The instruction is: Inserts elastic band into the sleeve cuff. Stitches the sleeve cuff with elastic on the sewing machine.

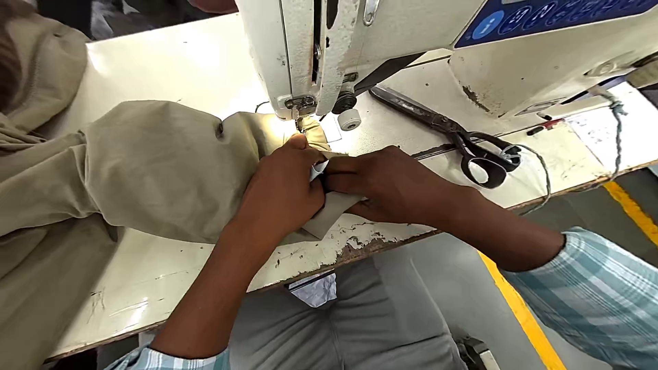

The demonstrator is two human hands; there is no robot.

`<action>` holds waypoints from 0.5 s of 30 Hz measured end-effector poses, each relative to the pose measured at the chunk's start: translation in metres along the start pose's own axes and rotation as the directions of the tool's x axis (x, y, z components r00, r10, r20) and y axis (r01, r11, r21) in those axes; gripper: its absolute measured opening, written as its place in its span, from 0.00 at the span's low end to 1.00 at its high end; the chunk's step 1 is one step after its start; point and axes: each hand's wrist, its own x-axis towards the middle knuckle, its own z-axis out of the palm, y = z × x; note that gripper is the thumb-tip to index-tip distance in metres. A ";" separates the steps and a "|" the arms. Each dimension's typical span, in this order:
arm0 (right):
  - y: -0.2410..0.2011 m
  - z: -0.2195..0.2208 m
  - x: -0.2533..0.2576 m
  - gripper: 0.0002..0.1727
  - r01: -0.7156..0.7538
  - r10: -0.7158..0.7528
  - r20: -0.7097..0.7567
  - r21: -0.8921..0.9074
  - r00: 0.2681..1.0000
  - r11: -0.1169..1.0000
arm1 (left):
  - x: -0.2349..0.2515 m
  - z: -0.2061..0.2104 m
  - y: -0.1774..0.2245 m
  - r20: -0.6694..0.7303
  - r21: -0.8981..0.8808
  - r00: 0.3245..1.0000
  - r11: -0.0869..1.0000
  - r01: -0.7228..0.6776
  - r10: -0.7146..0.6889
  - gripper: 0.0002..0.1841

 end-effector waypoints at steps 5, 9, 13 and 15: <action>-0.003 0.017 -0.005 0.07 -0.035 0.038 -0.112 0.033 0.993 0.999 | 0.001 0.002 0.001 0.011 0.041 1.000 0.999 0.003 -0.004 0.10; -0.016 0.027 -0.013 0.06 -0.127 0.144 -0.163 0.107 0.976 0.986 | 0.000 0.004 0.001 0.000 0.058 1.000 0.998 -0.010 0.010 0.12; -0.021 0.035 -0.016 0.08 -0.139 0.199 -0.228 0.255 0.953 0.957 | 0.001 0.005 0.003 0.023 0.079 1.000 0.997 0.002 -0.004 0.12; -0.022 0.036 -0.016 0.07 -0.166 0.241 -0.222 0.310 0.945 0.936 | 0.001 0.005 0.005 0.033 0.095 0.999 0.995 0.002 -0.005 0.11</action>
